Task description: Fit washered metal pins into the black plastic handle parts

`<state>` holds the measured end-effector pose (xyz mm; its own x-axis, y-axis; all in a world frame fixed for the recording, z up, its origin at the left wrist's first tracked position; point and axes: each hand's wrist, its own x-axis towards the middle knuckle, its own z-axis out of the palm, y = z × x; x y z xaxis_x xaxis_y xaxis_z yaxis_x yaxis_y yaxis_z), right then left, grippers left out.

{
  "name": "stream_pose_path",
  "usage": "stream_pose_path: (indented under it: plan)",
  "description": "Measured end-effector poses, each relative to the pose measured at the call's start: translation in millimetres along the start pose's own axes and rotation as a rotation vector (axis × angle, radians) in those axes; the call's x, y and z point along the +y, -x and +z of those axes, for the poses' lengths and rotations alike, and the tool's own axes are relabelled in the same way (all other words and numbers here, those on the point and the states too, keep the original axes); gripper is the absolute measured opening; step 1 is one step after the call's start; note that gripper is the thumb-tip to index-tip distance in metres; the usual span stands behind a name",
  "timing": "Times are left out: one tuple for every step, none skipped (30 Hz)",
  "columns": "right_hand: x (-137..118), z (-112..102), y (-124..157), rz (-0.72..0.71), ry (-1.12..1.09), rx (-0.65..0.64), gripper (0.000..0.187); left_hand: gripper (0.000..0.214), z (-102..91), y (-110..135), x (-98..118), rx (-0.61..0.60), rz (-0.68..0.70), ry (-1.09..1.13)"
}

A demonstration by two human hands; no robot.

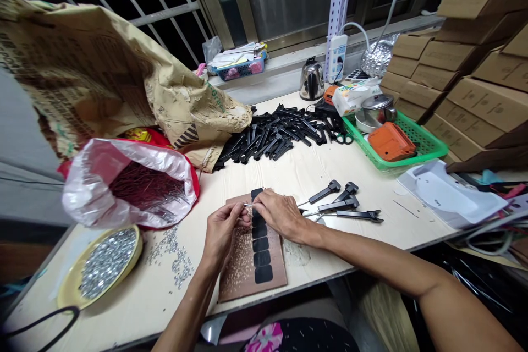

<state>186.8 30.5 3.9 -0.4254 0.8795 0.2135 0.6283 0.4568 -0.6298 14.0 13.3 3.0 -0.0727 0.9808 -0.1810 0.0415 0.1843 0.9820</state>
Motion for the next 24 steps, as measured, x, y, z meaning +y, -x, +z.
stream_pose_path:
  plan:
    - [0.6, 0.3, 0.1, 0.006, -0.01, -0.001, 0.017, 0.031, 0.3, 0.2, -0.8, -0.003, -0.001, -0.011]
    - [1.0, 0.6, 0.4, 0.007, -0.006, 0.001, 0.016, 0.031, 0.6, 0.4, -1.6, -0.001, 0.0, -0.022]
    - [1.2, 0.8, 0.8, 0.004, 0.006, 0.007, 0.016, 0.032, 0.9, 0.5, -2.4, 0.006, 0.005, -0.034]
    - [1.3, 1.1, 1.4, -0.002, 0.02, 0.011, 0.016, 0.032, 1.1, 0.5, -3.1, 0.013, 0.012, -0.044]
    - [1.3, 1.4, 1.9, -0.008, 0.029, 0.016, 0.017, 0.032, 1.2, 0.4, -3.6, 0.016, 0.019, -0.051]
    - [1.6, 1.7, 2.3, -0.011, 0.026, 0.016, 0.018, 0.032, 1.2, 0.2, -3.8, 0.013, 0.022, -0.054]
    - [2.0, 2.1, 2.3, -0.007, 0.006, 0.009, 0.019, 0.032, 0.9, 0.0, -3.8, 0.006, 0.022, -0.053]
    - [2.7, 2.6, 2.0, 0.004, -0.029, -0.006, 0.02, 0.032, 0.6, -0.2, -3.6, -0.002, 0.017, -0.048]
    - [3.6, 3.2, 1.4, 0.021, -0.073, -0.027, 0.021, 0.032, 0.2, -0.4, -3.3, -0.01, 0.009, -0.041]
    - [4.7, 3.7, 0.5, 0.039, -0.116, -0.047, 0.021, 0.032, -0.2, -0.4, -3.0, -0.016, 0.001, -0.036]
    - [5.8, 4.2, -0.4, 0.053, -0.149, -0.063, 0.022, 0.032, -0.5, -0.3, -2.8, -0.021, -0.009, -0.032]
    - [6.8, 4.6, -1.3, 0.062, -0.163, -0.067, 0.022, 0.032, -0.6, 0.0, -2.6, -0.028, -0.02, -0.033]
    - [7.6, 4.8, -2.0, 0.063, -0.16, -0.058, 0.021, 0.033, -0.5, 0.3, -2.6, -0.037, -0.029, -0.038]
    - [8.1, 4.8, -2.4, 0.06, -0.145, -0.042, 0.02, 0.034, -0.1, 0.7, -2.8, -0.048, -0.034, -0.051]
    - [8.2, 4.6, -2.4, 0.055, -0.127, -0.027, 0.02, 0.035, 0.5, 1.0, -3.0, -0.056, -0.029, -0.078]
    - [7.9, 4.2, -2.1, 0.049, -0.111, -0.018, 0.02, 0.035, 1.2, 1.2, -3.2, -0.058, -0.007, -0.123]
    - [7.3, 3.7, -1.5, 0.044, -0.098, -0.013, 0.02, 0.034, 2.0, 1.2, -3.5, -0.055, 0.034, -0.186]
    - [6.4, 3.1, -0.6, 0.036, -0.084, -0.009, 0.02, 0.033, 2.7, 1.0, -3.8, -0.048, 0.09, -0.26]
    - [5.3, 2.6, 0.5, 0.025, -0.063, -0.004, 0.019, 0.032, 3.4, 0.7, -4.2, -0.037, 0.151, -0.333]
    - [4.1, 2.3, 1.6, 0.01, -0.027, 0.009, 0.019, 0.032, 3.9, 0.2, -4.6, -0.025, 0.202, -0.39]
    - [3.0, 2.3, 2.7, -0.016, 0.025, 0.027, 0.019, 0.032, 4.3, -0.3, -5.1, -0.012, 0.237, -0.426]
    - [2.3, 2.7, 3.6, -0.051, 0.087, 0.046, 0.019, 0.033, 4.5, -0.8, -5.8, -0.002, 0.252, -0.441]
    - [1.9, 3.5, 4.2, -0.09, 0.15, 0.065, 0.019, 0.034, 4.5, -1.1, -6.4, 0.006, 0.251, -0.442]
    - [1.9, 4.6, 4.6, -0.126, 0.204, 0.08, 0.021, 0.034, 4.3, -1.4, -7.1, 0.012, 0.245, -0.439]
